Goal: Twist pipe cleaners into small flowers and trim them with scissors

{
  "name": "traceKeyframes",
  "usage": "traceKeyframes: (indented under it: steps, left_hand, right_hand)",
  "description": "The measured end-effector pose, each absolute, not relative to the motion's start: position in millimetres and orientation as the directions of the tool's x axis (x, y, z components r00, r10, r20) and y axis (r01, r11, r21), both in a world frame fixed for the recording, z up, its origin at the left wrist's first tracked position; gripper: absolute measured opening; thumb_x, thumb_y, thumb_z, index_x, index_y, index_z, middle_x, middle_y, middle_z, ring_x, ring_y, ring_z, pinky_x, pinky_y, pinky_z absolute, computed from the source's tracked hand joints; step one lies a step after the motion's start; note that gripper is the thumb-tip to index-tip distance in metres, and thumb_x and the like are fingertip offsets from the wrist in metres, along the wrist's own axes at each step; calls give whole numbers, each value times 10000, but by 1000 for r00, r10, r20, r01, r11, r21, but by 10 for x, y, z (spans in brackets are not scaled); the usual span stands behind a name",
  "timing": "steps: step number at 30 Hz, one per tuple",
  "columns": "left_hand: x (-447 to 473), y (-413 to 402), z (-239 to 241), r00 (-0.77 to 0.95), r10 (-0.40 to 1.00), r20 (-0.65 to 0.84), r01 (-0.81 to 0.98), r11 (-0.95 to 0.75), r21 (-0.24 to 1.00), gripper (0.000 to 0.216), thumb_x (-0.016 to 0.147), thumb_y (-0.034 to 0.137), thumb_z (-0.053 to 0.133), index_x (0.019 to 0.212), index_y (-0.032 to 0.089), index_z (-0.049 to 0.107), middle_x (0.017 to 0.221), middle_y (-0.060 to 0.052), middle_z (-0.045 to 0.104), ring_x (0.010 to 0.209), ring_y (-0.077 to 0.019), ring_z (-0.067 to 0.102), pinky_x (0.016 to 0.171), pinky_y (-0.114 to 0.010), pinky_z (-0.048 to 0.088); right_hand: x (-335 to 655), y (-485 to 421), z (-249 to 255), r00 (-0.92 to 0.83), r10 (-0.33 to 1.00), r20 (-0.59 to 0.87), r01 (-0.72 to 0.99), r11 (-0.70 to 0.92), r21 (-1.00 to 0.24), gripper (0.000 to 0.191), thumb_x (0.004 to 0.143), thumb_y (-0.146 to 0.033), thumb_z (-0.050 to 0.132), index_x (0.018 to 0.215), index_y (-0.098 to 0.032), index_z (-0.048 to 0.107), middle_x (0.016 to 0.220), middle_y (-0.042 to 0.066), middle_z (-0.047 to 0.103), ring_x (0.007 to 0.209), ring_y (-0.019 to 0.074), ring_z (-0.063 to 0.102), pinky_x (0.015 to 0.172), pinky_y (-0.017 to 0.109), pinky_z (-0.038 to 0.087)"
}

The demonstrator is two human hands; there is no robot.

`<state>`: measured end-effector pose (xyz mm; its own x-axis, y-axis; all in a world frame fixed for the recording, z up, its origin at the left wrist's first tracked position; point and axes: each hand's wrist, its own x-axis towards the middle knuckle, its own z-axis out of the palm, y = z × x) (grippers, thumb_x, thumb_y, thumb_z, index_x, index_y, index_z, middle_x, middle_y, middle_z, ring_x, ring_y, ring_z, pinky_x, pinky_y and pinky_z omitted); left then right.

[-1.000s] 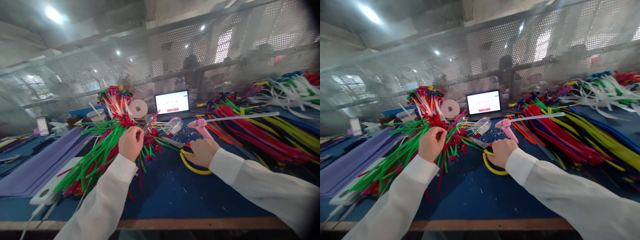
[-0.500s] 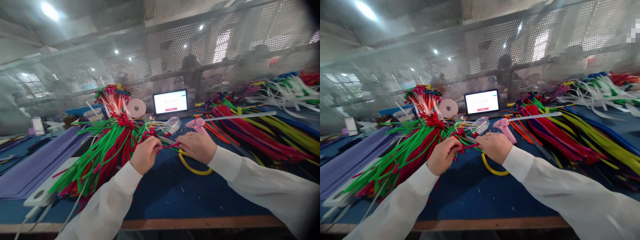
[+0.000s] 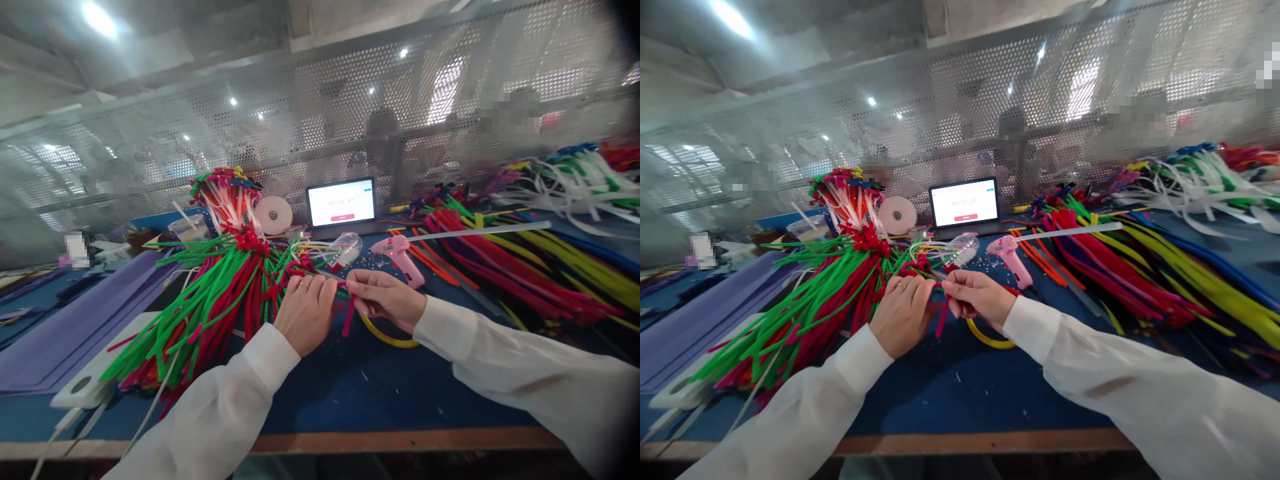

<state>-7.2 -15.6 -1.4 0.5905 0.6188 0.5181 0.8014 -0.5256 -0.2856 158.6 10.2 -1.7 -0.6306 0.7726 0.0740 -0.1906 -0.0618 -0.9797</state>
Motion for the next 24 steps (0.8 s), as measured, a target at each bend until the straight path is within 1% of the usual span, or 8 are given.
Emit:
traceKeyframes:
  steps: [4, 8, 10, 12, 15, 17, 21, 24]
  left_hand:
    - [-121, -144, -57, 657, 517, 549, 726, -631, -274, 398, 799, 345, 386, 1075, 59, 412, 824, -124, 591, 747, -225, 544, 705, -385, 375]
    - [-151, -168, -51, 656, 470, 591, 685, -699, -205, 302, 825, 252, 345, 1057, 84, 441, 828, -111, 614, 735, -202, 553, 713, -367, 387]
    - [-145, -217, -14, 598, 502, 625, 682, -728, -69, 282, 828, 226, 330, 1039, 101, 470, 848, -106, 616, 748, -190, 550, 726, -350, 391]
    - [-128, -277, 30, 497, 600, 626, 673, -722, 157, 277, 832, 220, 322, 1015, 117, 502, 857, -95, 610, 787, -181, 544, 736, -319, 394]
    - [-94, -330, 72, 346, 777, 527, 596, -615, 515, 293, 845, 252, 296, 914, 137, 557, 700, -47, 581, 702, -155, 541, 665, -264, 399]
    - [-77, -320, 68, 286, 853, 438, 516, -522, 679, 343, 847, 295, 289, 736, 138, 572, 573, -15, 518, 581, -130, 508, 586, -242, 385]
    - [-66, -243, 16, 313, 923, 225, 316, -325, 891, 406, 829, 362, 309, 597, 132, 550, 476, 4, 456, 456, -101, 438, 469, -225, 343]
    - [-63, -209, -20, 423, 901, 97, 180, -189, 965, 403, 818, 372, 326, 661, 114, 594, 434, 11, 429, 404, -90, 407, 410, -212, 308]
  right_hand:
    - [1586, 107, -39, -629, 777, 43, -266, -163, -950, 255, 765, -349, 509, 656, -141, 409, 480, -40, 502, 373, 14, 356, 363, 143, 187]
    - [1580, 98, -52, -671, 739, 50, -299, -209, -931, 237, 793, -322, 479, 662, -135, 415, 493, -35, 501, 390, 12, 360, 384, 138, 208]
    - [1574, 83, -46, -683, 727, 70, -291, -183, -939, 213, 792, -309, 484, 682, -140, 417, 519, -31, 503, 425, 21, 385, 413, 141, 237]
    - [1564, 64, -34, -667, 740, 92, -276, -130, -952, 193, 783, -300, 498, 700, -148, 413, 544, -34, 498, 462, 31, 404, 450, 151, 265]
    - [1549, 41, -16, -605, 783, 145, -239, -5, -971, 185, 772, -306, 509, 716, -156, 417, 563, -42, 476, 499, 44, 412, 481, 168, 276]
    - [1546, 38, -6, -569, 796, 205, -206, 103, -973, 185, 764, -312, 516, 716, -154, 432, 575, -43, 454, 529, 54, 412, 498, 180, 282]
    - [1564, 46, 10, -519, 803, 293, -146, 254, -956, 180, 742, -298, 542, 690, -142, 470, 583, -50, 387, 516, 50, 334, 478, 191, 242]
    - [1575, 40, 18, -536, 810, 237, -183, 163, -970, 184, 735, -307, 545, 688, -142, 478, 574, -50, 384, 484, 45, 296, 450, 196, 200]
